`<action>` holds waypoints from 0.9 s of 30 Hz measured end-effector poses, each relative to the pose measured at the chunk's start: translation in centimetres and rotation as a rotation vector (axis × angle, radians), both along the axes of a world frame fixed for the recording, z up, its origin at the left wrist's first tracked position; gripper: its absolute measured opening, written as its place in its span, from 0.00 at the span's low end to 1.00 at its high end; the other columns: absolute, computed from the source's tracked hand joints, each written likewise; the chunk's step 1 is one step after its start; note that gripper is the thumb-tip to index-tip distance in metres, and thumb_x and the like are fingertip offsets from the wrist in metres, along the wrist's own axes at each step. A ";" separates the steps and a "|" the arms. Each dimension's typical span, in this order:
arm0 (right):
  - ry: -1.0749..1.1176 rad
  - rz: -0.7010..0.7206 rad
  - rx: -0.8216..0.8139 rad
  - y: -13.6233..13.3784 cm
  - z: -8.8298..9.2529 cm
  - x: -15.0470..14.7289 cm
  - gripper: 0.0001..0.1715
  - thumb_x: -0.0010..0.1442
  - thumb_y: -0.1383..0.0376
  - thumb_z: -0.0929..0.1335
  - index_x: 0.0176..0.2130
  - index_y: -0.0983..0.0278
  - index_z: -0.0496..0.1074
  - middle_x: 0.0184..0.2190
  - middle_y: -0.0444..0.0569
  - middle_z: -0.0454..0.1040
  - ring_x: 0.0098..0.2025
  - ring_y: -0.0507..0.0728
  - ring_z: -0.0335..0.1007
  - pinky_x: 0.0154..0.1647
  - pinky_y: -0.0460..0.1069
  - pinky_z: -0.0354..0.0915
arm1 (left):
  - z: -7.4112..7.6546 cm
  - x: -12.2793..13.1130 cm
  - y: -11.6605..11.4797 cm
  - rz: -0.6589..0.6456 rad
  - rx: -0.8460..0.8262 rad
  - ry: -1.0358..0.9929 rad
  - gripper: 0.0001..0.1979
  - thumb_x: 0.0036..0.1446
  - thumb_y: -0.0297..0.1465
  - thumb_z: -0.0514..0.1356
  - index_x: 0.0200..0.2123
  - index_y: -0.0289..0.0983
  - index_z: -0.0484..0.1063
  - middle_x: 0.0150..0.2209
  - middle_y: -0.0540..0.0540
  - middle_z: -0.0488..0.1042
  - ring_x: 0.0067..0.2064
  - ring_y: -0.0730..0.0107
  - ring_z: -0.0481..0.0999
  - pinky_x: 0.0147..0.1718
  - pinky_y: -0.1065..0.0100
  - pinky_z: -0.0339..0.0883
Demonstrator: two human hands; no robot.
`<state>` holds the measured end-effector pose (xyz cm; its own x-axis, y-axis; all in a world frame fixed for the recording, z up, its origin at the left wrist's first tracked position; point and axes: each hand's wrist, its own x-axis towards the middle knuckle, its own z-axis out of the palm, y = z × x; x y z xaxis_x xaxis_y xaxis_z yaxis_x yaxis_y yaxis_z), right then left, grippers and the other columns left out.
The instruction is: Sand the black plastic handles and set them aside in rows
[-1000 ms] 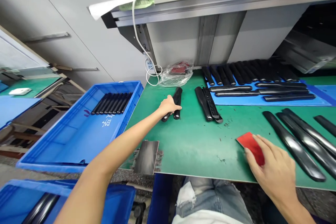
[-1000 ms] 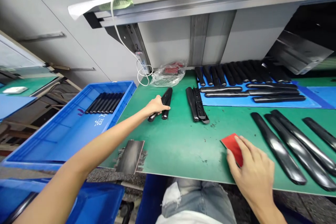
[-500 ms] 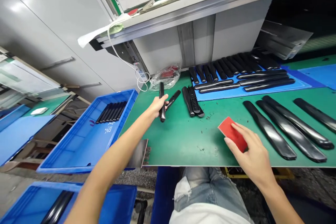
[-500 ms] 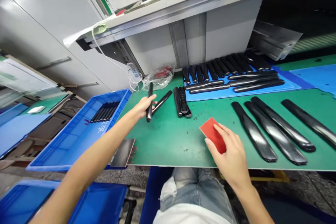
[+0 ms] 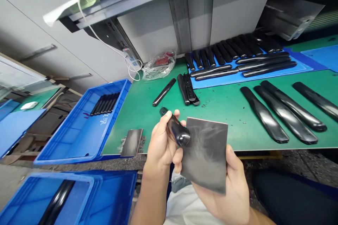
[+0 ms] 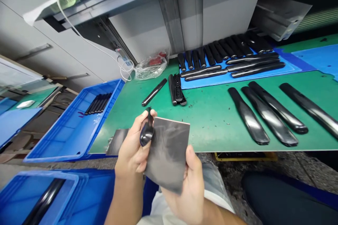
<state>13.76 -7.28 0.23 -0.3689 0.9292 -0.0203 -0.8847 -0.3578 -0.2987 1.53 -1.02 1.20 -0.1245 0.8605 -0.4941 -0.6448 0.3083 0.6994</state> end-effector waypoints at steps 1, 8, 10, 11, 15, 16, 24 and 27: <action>0.011 0.009 -0.050 -0.2 0.2 -0.2 0.27 0.67 0.41 0.66 0.48 0.55 0.84 0.42 0.50 0.84 0.46 0.67 0.80 0.60 0.64 0.71 | 0.2 0.0 -0.1 -0.016 -0.005 -0.049 0.08 0.69 0.38 0.60 0.44 0.40 0.75 0.34 0.48 0.82 0.26 0.68 0.83 0.12 0.75 0.70; 0.067 -0.008 -0.134 -0.3 0.8 -1.2 0.23 0.62 0.41 0.73 0.45 0.53 0.85 0.43 0.47 0.85 0.44 0.65 0.82 0.63 0.62 0.70 | 2.4 -0.7 -0.7 -0.036 -0.058 -0.204 0.14 0.75 0.38 0.50 0.47 0.38 0.73 0.27 0.51 0.79 0.09 0.74 0.68 0.03 0.75 0.57; 0.047 -0.018 -0.122 -0.3 0.9 -1.5 0.24 0.63 0.41 0.72 0.46 0.54 0.85 0.42 0.48 0.85 0.45 0.65 0.82 0.62 0.63 0.70 | 2.4 -0.9 -0.8 -0.030 -0.048 -0.213 0.14 0.74 0.39 0.52 0.47 0.38 0.73 0.26 0.52 0.78 0.12 0.71 0.73 0.03 0.75 0.57; 0.025 -0.019 -0.116 -0.3 1.0 -1.7 0.25 0.64 0.41 0.71 0.46 0.54 0.85 0.42 0.48 0.85 0.46 0.66 0.82 0.62 0.63 0.71 | 2.4 -1.0 -0.8 -0.019 -0.046 -0.208 0.12 0.73 0.38 0.53 0.46 0.38 0.73 0.26 0.52 0.77 0.14 0.71 0.74 0.04 0.76 0.58; -0.075 -0.003 -0.072 0.0 1.0 -2.0 0.26 0.65 0.41 0.69 0.45 0.56 0.84 0.39 0.50 0.85 0.45 0.66 0.81 0.56 0.64 0.74 | 2.5 -1.1 -1.0 0.097 -0.046 -0.161 0.06 0.68 0.35 0.59 0.41 0.38 0.71 0.27 0.54 0.75 0.12 0.81 0.68 0.10 0.80 0.61; -0.088 0.011 -0.043 0.1 0.9 -2.0 0.28 0.66 0.41 0.68 0.45 0.57 0.84 0.39 0.51 0.85 0.44 0.66 0.80 0.54 0.63 0.75 | 2.5 -1.0 -1.0 0.135 -0.047 -0.160 0.07 0.68 0.34 0.59 0.37 0.38 0.69 0.26 0.55 0.73 0.12 0.82 0.66 0.10 0.81 0.60; -0.430 -0.243 0.276 0.7 -2.1 -0.5 0.30 0.69 0.42 0.68 0.66 0.44 0.69 0.62 0.47 0.74 0.52 0.60 0.76 0.55 0.56 0.72 | 2.4 -0.8 -0.2 0.562 0.198 -0.220 0.12 0.67 0.23 0.50 0.29 0.38 0.59 0.26 0.57 0.63 0.20 0.84 0.69 0.16 0.81 0.60; -0.784 -0.440 0.463 0.5 -4.1 0.7 0.30 0.67 0.41 0.69 0.64 0.41 0.69 0.71 0.42 0.61 0.68 0.67 0.63 0.68 0.66 0.61 | 2.6 -0.7 -0.1 0.528 0.183 -0.243 0.14 0.68 0.23 0.49 0.28 0.38 0.59 0.25 0.56 0.62 0.20 0.83 0.68 0.15 0.79 0.57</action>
<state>14.45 -6.74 -3.88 -0.0292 0.9576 0.2866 -0.4050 0.2508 -0.8792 0.79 -1.12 3.83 -0.4599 0.7867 -0.4118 -0.8255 -0.2079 0.5248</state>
